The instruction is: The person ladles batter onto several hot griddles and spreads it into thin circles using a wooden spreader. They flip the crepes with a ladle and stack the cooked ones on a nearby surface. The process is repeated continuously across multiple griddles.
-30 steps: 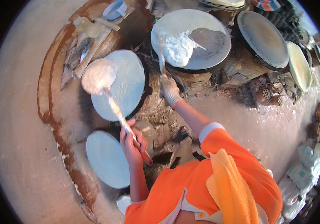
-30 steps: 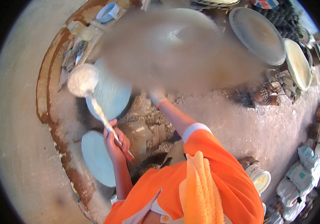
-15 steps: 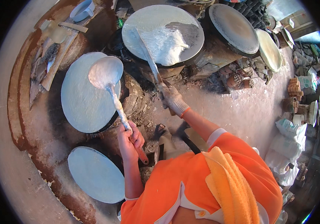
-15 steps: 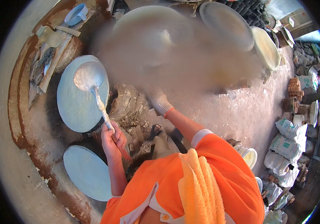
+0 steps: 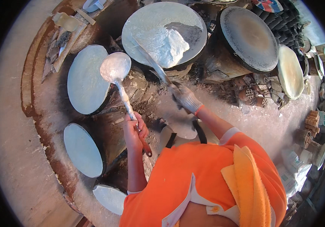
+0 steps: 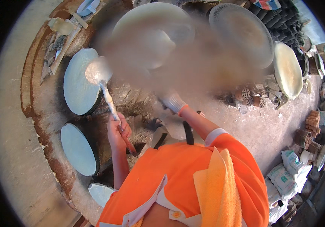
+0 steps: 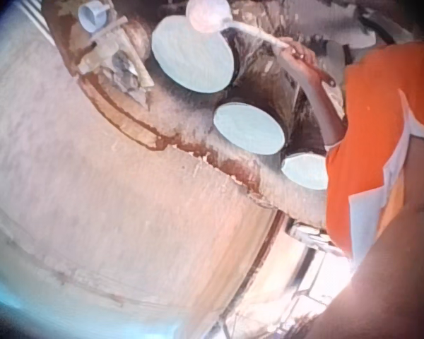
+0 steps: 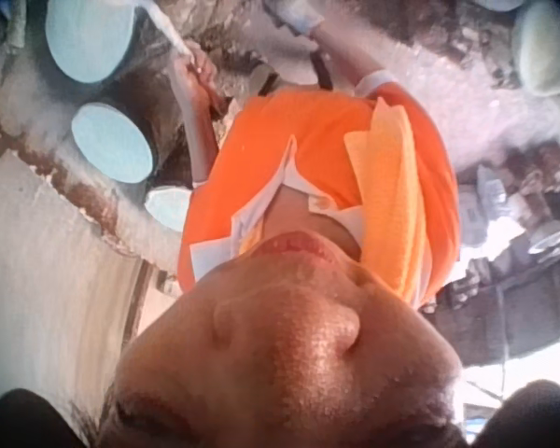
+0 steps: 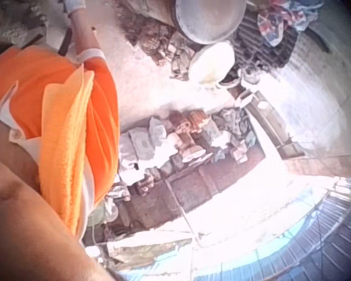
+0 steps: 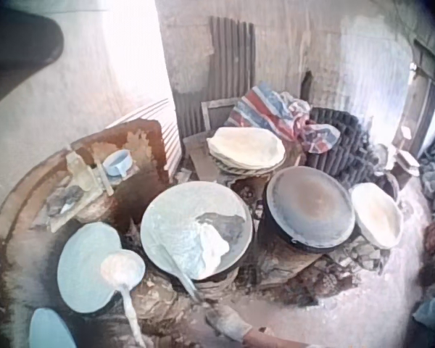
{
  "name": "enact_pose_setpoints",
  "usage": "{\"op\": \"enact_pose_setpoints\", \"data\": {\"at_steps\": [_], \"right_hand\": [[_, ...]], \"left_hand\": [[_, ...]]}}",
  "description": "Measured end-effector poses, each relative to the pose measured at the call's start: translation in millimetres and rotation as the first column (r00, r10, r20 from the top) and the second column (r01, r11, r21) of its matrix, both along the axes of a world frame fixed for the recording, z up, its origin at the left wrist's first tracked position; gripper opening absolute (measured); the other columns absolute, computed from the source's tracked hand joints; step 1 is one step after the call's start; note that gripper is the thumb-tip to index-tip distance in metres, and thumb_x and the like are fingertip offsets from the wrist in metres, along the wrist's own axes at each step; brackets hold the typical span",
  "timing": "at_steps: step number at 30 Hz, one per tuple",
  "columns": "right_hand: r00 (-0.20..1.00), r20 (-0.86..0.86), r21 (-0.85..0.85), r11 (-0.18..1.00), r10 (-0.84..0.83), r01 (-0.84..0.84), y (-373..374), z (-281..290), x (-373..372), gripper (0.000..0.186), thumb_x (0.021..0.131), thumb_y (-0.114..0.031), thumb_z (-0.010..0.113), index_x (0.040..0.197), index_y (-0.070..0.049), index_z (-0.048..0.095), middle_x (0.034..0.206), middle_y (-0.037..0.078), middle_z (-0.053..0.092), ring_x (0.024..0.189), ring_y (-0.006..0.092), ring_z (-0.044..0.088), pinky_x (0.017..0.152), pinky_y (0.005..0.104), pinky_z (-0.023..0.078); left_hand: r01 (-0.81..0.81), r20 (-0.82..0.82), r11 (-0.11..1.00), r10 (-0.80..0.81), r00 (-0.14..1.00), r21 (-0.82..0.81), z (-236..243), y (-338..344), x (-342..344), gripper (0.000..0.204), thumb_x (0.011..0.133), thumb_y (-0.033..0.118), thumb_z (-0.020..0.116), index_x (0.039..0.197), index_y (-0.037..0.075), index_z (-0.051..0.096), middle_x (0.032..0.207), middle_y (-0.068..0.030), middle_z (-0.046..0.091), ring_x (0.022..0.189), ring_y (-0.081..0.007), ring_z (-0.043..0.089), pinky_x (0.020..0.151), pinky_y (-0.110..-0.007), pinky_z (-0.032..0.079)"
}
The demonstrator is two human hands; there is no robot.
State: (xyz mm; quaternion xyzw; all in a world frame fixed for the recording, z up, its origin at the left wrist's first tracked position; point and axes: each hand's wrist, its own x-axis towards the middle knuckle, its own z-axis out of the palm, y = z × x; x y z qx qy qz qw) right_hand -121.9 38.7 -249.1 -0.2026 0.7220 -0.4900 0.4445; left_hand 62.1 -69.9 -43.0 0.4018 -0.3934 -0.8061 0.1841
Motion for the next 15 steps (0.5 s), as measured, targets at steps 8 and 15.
{"op": "enact_pose_setpoints", "data": {"at_steps": [8, 15], "right_hand": [[0.939, 0.042, 0.131, 0.933, -0.342, 0.334, 59, 118, -102, 0.044, 0.088, -0.046, 0.045, 0.064, -0.010, 0.047, 0.047, -0.003, 0.039, 0.035, 0.0096, 0.036, 0.032, 0.0276, 0.032], [0.967, -0.238, 0.256, 0.955, -0.089, 0.151, 82, 105, -49, 0.021, 0.086, -0.022, 0.045, 0.083, -0.003, 0.054, 0.063, 0.005, 0.053, 0.052, 0.0139, 0.051, 0.044, 0.0295, 0.042]], "left_hand": [[0.053, -0.037, 0.999, -0.053, 0.998, 0.004, -2, 4, -15, 0.016, 0.073, 0.014, 0.039, 0.087, 0.007, 0.042, 0.057, -0.0002, 0.037, 0.036, -0.0078, 0.026, 0.035, -0.024, 0.025], [0.143, 0.052, 0.989, -0.141, 0.989, -0.027, 0, 7, -40, 0.006, 0.081, 0.006, 0.044, 0.087, 0.007, 0.044, 0.057, 0.0020, 0.037, 0.036, -0.0049, 0.026, 0.035, -0.022, 0.024]]}}
